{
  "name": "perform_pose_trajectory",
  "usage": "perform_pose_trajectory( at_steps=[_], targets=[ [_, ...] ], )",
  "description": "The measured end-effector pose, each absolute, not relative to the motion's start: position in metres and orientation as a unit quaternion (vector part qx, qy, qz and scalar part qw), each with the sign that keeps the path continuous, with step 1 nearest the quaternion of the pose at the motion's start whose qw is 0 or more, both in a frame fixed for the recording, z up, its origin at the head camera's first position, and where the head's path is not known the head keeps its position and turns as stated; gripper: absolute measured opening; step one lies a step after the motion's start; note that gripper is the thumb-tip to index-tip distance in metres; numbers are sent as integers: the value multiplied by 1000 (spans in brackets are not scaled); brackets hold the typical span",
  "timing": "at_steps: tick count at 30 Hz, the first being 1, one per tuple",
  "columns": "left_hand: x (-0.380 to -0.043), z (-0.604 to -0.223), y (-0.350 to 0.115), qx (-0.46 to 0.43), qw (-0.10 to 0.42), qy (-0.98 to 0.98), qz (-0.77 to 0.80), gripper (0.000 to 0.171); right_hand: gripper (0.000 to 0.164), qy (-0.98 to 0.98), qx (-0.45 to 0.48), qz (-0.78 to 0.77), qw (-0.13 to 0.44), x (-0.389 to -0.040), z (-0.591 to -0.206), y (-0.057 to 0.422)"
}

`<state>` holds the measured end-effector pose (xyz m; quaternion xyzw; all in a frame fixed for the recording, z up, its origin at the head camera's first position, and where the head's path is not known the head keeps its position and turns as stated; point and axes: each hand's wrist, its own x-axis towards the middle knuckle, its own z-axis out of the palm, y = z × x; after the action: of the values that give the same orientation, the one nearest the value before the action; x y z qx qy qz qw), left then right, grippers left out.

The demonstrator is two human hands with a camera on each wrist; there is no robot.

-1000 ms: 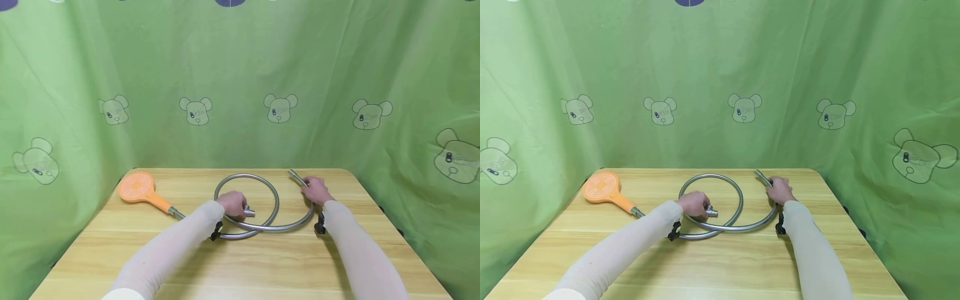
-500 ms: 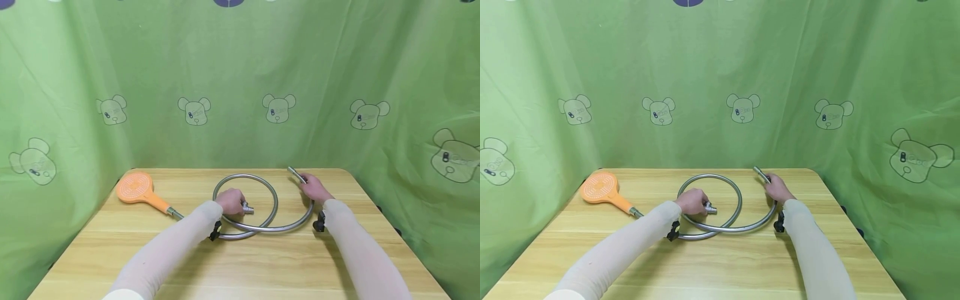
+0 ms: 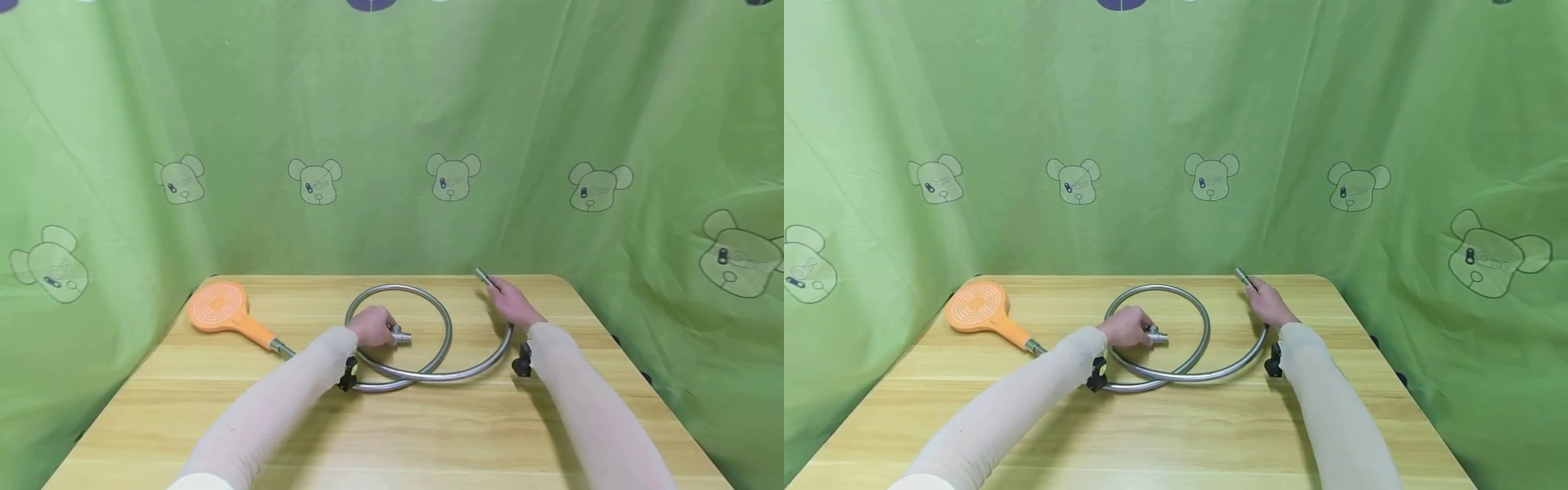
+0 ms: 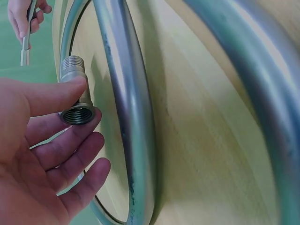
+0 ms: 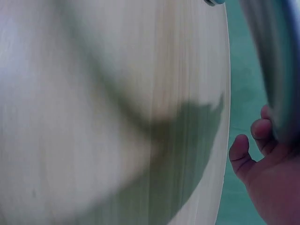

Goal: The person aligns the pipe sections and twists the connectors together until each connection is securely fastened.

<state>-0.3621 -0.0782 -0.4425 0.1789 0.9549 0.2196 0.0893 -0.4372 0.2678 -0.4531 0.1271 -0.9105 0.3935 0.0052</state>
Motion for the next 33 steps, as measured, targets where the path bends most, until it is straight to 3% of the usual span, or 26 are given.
perform_pose_trajectory(
  at_steps=[17, 33],
  targets=[
    [-363, -435, -88, 168, 62, 959, 220, 24, 43, -894, 136, 426, -26, -439, -439, 261],
    [-361, -425, -96, 143, 66, 955, 250, 28, 69, -895, 177, 407, -33, -446, -423, 249]
  ],
)
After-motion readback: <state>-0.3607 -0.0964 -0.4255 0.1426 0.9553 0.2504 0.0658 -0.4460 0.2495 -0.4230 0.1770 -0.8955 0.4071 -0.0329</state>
